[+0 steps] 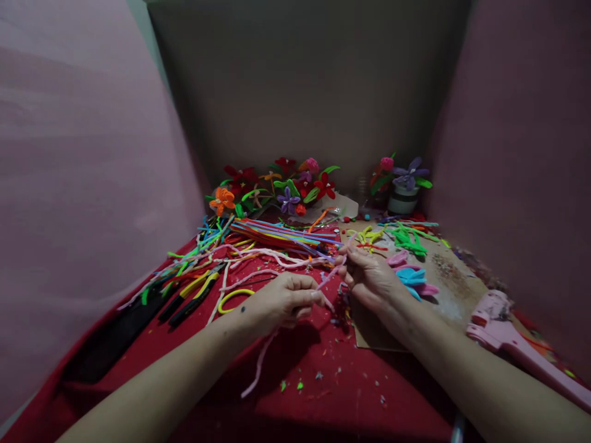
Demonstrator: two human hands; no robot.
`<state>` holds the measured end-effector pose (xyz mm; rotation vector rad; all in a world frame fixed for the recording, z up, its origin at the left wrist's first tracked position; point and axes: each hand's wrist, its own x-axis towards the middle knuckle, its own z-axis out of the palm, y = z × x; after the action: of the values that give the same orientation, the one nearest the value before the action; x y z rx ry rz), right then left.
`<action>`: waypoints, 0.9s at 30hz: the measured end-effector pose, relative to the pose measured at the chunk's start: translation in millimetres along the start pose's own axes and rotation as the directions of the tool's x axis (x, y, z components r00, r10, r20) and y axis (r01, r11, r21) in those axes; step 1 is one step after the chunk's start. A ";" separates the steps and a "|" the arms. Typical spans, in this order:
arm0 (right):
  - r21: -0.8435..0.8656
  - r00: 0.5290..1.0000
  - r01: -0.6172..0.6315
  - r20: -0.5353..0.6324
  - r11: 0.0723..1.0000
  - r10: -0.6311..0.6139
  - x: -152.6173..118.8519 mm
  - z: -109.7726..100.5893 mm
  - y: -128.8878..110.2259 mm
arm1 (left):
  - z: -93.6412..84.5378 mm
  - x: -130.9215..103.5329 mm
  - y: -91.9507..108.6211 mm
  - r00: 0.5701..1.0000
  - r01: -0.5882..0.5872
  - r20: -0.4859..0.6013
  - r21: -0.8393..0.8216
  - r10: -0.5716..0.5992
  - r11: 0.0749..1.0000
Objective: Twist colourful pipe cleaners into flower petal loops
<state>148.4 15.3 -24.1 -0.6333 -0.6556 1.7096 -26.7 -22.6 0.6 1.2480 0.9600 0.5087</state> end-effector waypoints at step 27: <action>-0.413 0.991 0.127 0.022 0.902 -0.130 -15.1 1.9 7.8 | -149.1 -26.6 11.6 0.727 0.323 -0.495 0.858 0.476 0.399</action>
<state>145.0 -1.2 -27.1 -0.8694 -1.0492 1.4522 -162.6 43.1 17.5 2.2261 2.0374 0.5359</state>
